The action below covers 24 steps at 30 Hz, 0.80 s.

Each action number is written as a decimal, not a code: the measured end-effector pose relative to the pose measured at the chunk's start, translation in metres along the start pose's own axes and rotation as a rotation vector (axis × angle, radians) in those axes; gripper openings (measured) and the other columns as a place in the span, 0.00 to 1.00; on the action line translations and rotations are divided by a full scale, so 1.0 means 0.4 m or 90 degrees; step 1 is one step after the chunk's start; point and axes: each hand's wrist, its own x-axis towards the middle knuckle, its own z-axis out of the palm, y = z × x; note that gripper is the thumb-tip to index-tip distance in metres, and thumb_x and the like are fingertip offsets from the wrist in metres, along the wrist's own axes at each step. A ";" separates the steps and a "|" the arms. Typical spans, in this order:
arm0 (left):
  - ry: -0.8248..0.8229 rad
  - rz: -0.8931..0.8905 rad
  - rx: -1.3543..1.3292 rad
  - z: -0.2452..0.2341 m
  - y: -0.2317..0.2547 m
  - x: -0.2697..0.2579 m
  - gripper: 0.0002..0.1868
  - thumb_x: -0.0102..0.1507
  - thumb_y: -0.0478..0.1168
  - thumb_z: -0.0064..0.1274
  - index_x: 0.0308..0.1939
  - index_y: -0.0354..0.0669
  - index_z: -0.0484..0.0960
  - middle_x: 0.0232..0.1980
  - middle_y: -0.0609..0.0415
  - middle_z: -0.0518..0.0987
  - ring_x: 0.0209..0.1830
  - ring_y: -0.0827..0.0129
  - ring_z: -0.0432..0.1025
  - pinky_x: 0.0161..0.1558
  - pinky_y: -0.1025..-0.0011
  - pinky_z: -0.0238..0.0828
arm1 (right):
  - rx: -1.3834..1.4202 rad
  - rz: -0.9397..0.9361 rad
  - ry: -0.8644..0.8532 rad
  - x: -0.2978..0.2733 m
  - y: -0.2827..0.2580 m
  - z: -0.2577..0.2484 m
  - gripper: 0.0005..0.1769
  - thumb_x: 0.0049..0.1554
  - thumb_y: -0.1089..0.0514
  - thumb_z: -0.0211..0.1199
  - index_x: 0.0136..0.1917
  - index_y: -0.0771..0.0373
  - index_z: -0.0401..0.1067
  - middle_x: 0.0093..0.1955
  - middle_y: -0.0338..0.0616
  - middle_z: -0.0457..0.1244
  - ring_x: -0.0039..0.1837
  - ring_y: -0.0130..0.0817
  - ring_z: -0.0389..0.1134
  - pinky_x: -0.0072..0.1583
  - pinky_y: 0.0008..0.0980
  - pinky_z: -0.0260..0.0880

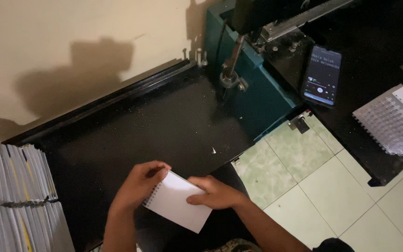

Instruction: The person repeatedly picks up a stack of blank white paper, places it on a black surface, and inserts a yellow and black cover sheet into the spiral binding. The person then flips the notebook over and places it on a growing stack of completed notebooks.

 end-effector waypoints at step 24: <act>-0.019 -0.007 -0.050 -0.002 -0.062 -0.029 0.11 0.66 0.44 0.55 0.38 0.43 0.89 0.33 0.60 0.82 0.32 0.75 0.71 0.36 0.74 0.62 | 0.066 0.054 -0.091 0.022 0.042 0.031 0.11 0.60 0.51 0.62 0.51 0.58 0.67 0.48 0.35 0.65 0.49 0.24 0.67 0.46 0.30 0.66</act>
